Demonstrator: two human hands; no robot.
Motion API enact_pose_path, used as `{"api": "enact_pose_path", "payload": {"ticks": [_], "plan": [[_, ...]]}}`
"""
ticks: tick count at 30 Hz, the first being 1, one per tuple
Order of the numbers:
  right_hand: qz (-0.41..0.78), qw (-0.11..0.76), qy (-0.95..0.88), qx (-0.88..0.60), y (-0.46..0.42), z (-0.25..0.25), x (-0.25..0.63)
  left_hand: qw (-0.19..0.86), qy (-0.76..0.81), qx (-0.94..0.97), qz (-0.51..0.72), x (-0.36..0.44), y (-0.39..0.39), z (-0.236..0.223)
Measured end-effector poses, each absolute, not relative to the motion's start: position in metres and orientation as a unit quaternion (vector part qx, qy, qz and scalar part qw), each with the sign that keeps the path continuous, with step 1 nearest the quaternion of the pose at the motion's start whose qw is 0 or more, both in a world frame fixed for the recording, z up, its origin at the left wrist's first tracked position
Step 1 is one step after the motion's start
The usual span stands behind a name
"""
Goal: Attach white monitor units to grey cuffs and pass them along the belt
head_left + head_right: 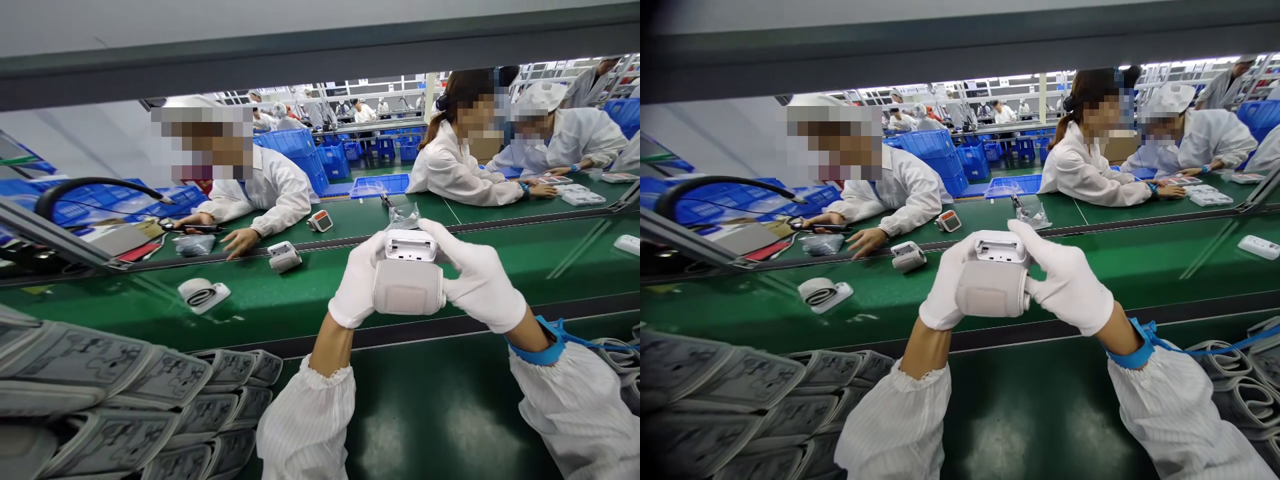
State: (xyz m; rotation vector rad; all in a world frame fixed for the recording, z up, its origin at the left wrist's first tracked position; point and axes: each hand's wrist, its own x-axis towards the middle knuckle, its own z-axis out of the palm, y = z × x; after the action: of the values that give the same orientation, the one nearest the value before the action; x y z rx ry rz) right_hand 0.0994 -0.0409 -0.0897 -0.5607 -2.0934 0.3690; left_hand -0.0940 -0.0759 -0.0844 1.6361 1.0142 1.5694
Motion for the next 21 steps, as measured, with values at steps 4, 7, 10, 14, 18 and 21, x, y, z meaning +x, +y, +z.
{"api": "enact_pose_path", "payload": {"ticks": [4,7,10,14,18,21], "plan": [[0.149,0.464,-0.829,-0.274,-0.053,-0.093,0.090,0.278,0.406,0.636,0.595,-0.097,-0.080,-0.083],[0.160,0.480,-0.812,-0.291,-0.052,-0.094,0.087,0.249,0.423,0.640,0.591,-0.099,-0.079,-0.085],[0.231,0.457,-0.812,-0.281,-0.032,-0.100,0.087,0.297,0.432,0.628,0.576,-0.100,-0.069,-0.094],[0.333,0.336,-0.835,-0.283,0.005,-0.124,0.089,0.414,0.445,0.600,0.519,-0.103,-0.048,-0.123],[0.362,0.316,-0.824,-0.301,0.027,-0.160,0.083,0.441,0.487,0.551,0.514,-0.107,-0.029,-0.157],[0.344,0.343,-0.805,-0.341,0.039,-0.181,0.075,0.417,0.500,0.542,0.532,-0.111,-0.013,-0.177]]}}
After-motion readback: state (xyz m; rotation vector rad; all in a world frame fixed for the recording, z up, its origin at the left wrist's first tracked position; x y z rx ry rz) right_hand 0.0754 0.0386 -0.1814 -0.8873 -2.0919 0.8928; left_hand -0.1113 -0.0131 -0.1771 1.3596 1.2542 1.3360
